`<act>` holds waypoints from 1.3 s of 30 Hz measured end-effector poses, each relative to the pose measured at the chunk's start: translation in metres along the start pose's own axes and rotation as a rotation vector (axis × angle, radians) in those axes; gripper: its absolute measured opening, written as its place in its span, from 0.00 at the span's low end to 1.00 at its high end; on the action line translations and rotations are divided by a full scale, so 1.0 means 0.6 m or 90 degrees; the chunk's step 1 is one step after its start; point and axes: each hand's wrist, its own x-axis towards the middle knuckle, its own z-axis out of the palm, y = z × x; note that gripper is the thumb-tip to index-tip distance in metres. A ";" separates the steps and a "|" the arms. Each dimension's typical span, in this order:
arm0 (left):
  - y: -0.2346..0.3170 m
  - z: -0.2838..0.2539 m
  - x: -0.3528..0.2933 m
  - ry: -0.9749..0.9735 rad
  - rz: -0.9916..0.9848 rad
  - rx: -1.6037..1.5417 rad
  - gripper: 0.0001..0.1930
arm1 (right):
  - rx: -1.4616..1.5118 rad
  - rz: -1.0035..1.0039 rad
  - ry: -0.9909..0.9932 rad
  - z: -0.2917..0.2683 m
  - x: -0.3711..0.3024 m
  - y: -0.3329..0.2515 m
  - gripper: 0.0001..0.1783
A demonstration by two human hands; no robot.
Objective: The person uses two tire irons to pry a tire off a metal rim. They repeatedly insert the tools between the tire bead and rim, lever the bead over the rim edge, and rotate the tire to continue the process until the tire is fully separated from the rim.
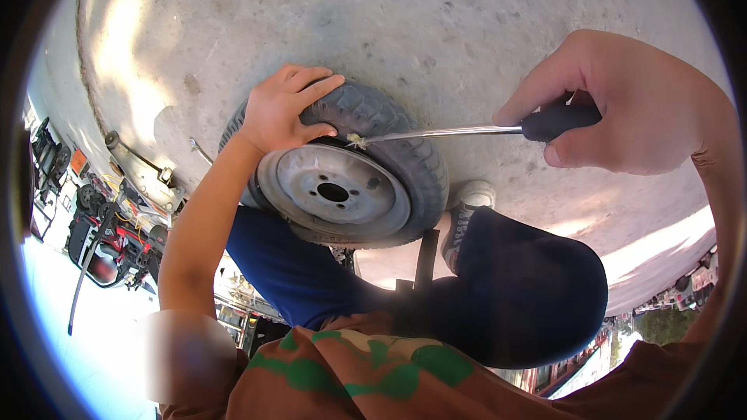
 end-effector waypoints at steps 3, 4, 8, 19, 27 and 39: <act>-0.003 0.003 0.002 -0.008 -0.010 -0.019 0.38 | 0.012 0.110 -0.020 -0.009 0.007 -0.028 0.24; -0.005 0.004 0.002 -0.018 -0.018 -0.023 0.38 | 0.027 0.174 -0.033 -0.014 0.011 -0.039 0.25; -0.006 0.003 0.002 -0.015 -0.028 -0.034 0.38 | -0.012 0.144 -0.088 -0.029 0.018 -0.066 0.26; -0.009 0.007 0.002 -0.056 -0.050 -0.031 0.38 | -0.033 0.187 -0.055 0.011 -0.013 -0.140 0.21; -0.022 0.015 -0.004 -0.013 0.046 0.030 0.37 | -0.058 -0.038 0.020 0.011 0.013 0.004 0.24; -0.019 0.055 -0.009 0.096 0.082 0.188 0.30 | 0.084 0.016 0.032 0.013 0.017 0.048 0.25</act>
